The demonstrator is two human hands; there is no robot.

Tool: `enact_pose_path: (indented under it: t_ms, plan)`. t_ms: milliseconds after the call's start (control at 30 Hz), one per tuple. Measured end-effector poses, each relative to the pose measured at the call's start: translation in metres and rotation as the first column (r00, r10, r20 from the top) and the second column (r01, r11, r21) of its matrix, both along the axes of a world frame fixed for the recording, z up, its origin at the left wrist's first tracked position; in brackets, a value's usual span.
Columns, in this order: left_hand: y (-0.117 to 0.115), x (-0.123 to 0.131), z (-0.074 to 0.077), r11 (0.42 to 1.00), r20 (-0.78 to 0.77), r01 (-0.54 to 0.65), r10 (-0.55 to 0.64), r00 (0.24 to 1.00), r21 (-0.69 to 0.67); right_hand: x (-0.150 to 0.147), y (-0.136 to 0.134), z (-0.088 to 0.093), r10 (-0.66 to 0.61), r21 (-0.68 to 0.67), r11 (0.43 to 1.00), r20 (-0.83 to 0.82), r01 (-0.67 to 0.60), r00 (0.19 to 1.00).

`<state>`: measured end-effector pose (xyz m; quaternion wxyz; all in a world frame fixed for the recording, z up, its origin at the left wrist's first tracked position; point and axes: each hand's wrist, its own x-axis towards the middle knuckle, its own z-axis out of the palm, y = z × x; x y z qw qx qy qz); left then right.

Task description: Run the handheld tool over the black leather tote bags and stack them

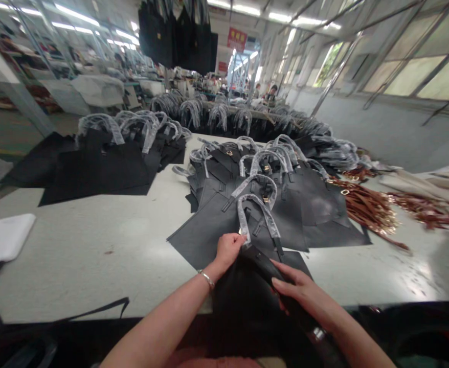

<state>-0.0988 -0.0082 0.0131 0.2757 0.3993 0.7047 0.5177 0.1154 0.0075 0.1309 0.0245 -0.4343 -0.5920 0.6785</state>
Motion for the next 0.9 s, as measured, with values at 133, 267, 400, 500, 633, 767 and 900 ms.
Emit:
enact_pose_path:
  t_ms: [133, 267, 400, 500, 633, 767, 900]
  plan:
    - [0.002, 0.002, -0.007, 1.000, 0.122, -0.001, -0.001, 0.992, 0.018, 0.000, 0.001, 0.004, -0.008, 0.025, 1.000, 0.017, 0.008, 1.000]
    - [0.003, 0.005, -0.012, 0.999, 0.219, 0.040, -0.044, 0.975, 0.022, 0.000, 0.001, 0.007, 0.003, -0.024, 1.000, 0.039, -0.002, 0.999]
    - [0.001, 0.008, -0.013, 0.998, 0.283, 0.051, -0.059, 0.957, 0.037, -0.001, 0.002, 0.012, -0.080, 0.051, 0.996, 0.030, 0.079, 0.996]
    - [0.003, 0.008, -0.014, 0.999, 0.312, 0.025, -0.035, 0.949, 0.034, 0.005, 0.000, 0.012, 0.019, -0.006, 1.000, 0.052, -0.019, 0.998]
    - [0.006, 0.006, -0.019, 1.000, 0.353, 0.006, -0.014, 0.936, 0.024, 0.008, -0.007, 0.004, 0.106, -0.041, 0.994, 0.052, -0.104, 0.993]
    - [0.006, 0.007, -0.021, 1.000, 0.374, 0.001, -0.009, 0.927, 0.022, 0.009, -0.005, 0.003, -0.034, 0.096, 0.995, 0.052, 0.029, 0.998]
    - [0.005, 0.011, -0.021, 1.000, 0.386, 0.005, -0.011, 0.922, 0.017, 0.016, -0.004, 0.004, 0.038, 0.047, 0.998, 0.059, -0.041, 0.998]
